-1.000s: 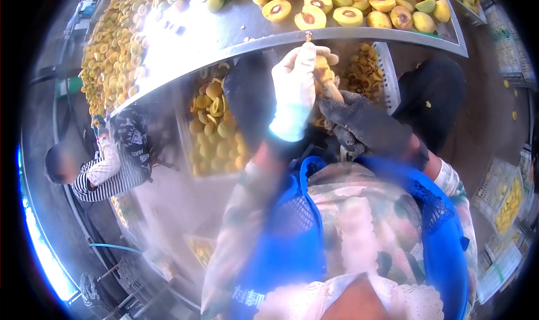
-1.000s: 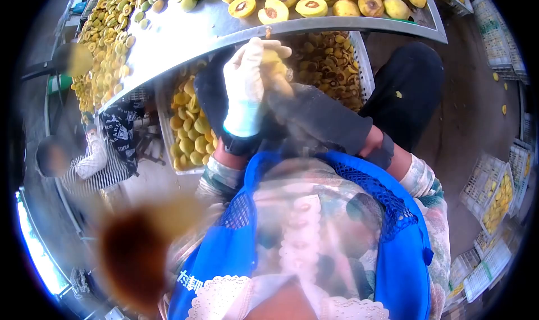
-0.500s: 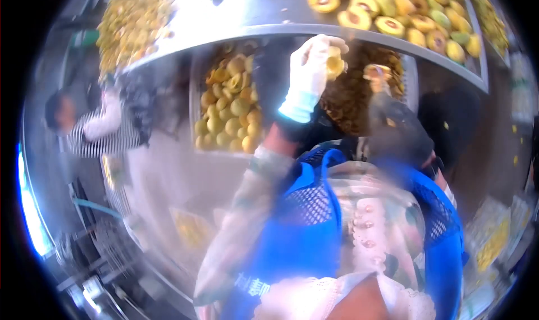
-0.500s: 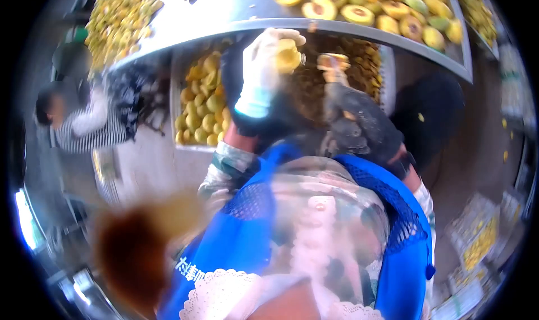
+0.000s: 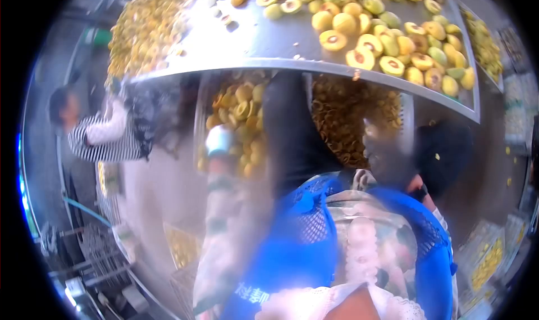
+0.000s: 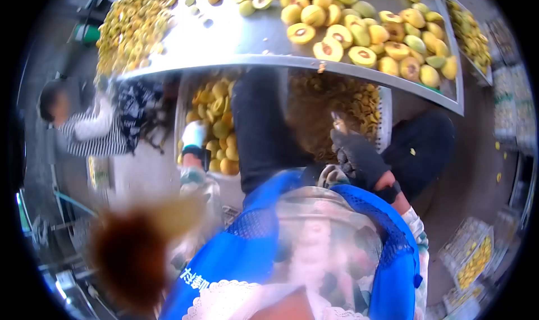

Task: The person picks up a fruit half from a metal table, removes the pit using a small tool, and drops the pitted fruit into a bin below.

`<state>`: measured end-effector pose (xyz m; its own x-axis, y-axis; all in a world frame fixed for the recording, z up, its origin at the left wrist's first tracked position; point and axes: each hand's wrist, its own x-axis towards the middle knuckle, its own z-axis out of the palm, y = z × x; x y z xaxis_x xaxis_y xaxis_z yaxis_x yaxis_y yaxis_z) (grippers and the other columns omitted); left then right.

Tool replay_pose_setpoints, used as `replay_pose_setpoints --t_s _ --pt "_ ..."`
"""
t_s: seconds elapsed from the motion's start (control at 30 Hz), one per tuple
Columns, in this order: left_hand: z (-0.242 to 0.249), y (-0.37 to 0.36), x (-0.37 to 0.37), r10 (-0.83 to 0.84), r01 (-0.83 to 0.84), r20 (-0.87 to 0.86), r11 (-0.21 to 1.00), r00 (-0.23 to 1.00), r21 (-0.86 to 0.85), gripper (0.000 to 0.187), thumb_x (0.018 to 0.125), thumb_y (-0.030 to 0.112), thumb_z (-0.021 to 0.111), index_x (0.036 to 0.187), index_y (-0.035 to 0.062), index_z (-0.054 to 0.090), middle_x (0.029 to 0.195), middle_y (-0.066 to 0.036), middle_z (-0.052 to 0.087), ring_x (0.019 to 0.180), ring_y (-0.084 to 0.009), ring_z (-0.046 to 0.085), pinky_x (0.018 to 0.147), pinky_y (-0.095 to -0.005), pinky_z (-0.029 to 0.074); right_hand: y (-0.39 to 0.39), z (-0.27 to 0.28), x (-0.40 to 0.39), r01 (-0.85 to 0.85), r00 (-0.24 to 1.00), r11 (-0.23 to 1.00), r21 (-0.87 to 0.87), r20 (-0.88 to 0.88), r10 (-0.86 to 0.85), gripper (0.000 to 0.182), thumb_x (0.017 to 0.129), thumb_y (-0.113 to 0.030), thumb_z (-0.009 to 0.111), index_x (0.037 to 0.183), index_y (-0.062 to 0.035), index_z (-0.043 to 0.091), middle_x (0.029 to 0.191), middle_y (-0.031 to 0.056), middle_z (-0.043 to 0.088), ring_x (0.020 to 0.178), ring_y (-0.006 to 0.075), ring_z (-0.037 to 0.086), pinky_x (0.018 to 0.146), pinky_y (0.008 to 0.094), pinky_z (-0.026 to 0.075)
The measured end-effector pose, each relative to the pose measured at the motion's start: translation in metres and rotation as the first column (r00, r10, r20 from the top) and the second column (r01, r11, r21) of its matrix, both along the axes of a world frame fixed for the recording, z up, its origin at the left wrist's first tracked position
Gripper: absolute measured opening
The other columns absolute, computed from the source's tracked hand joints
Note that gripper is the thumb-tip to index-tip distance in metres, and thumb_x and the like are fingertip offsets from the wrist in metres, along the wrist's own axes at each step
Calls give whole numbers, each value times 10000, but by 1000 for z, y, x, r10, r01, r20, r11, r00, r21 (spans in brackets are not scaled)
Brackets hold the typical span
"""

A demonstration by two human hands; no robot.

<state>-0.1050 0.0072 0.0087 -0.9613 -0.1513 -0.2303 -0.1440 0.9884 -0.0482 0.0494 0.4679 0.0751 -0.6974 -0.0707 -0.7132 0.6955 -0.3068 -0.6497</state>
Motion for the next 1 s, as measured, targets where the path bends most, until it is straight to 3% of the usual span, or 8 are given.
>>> replay_pose_setpoints --t_s 0.03,0.13,0.27,0.33,0.6,0.7,0.83,1.0 --pt "28 27 -10 148 -146 -166 989 975 26 490 941 467 452 1064 49 676 929 -223 690 877 -387 669 800 -473 520 -2 -6 3 9 997 999 44 -71 -6 214 936 -349 647 893 -172 536 641 -76 492 427 20 396 350 196 279" --pt "75 67 -56 -101 333 -706 922 701 199 352 896 332 626 1073 33 684 949 -204 689 863 -370 661 795 -426 523 -3 12 -2 18 999 998 -52 29 -17 188 943 -323 641 894 -177 533 637 -74 485 430 29 387 362 206 285" --pt "97 174 -115 -104 506 -530 496 842 706 469 884 325 672 1248 39 596 1123 -173 673 992 -315 659 866 -386 520 -7 23 -3 55 998 998 -35 25 -54 161 928 -304 670 935 -161 597 590 -45 489 400 67 383 356 235 275" --pt "111 239 -124 -372 547 -457 762 808 347 541 884 434 641 1261 50 592 1167 -190 656 1045 -343 635 914 -411 495 1 11 2 5 1000 999 -49 -12 -5 144 942 -299 644 960 -170 584 593 -40 485 389 72 382 350 232 285" --pt "83 326 -131 -489 457 -171 557 855 694 481 786 278 768 1146 31 567 993 -172 658 931 -304 648 793 -377 534 20 -21 8 -115 970 972 203 -188 154 357 995 -415 527 941 -69 594 608 6 503 480 99 490 428 261 370" --pt "90 331 -105 -197 134 -98 177 975 975 476 754 134 779 1158 36 548 978 -123 644 847 -224 653 647 -316 556 20 -21 6 -40 938 987 158 -334 91 326 984 -381 557 984 -60 610 659 0 537 516 91 507 442 264 382" --pt "124 317 -57 -132 -102 64 -305 989 947 328 847 107 615 1164 85 535 980 -101 634 681 -159 616 517 -232 489 15 37 -3 -11 968 998 61 -249 26 290 968 -351 591 1043 -73 621 738 -30 565 557 59 501 474 242 386" --pt "131 321 -9 -100 -191 163 -531 982 826 234 906 172 517 1124 91 542 985 -111 642 665 -193 617 488 -249 441 4 84 -12 -32 957 999 7 -287 32 275 966 -355 590 1073 -102 606 710 -54 551 537 43 473 488 214 367"
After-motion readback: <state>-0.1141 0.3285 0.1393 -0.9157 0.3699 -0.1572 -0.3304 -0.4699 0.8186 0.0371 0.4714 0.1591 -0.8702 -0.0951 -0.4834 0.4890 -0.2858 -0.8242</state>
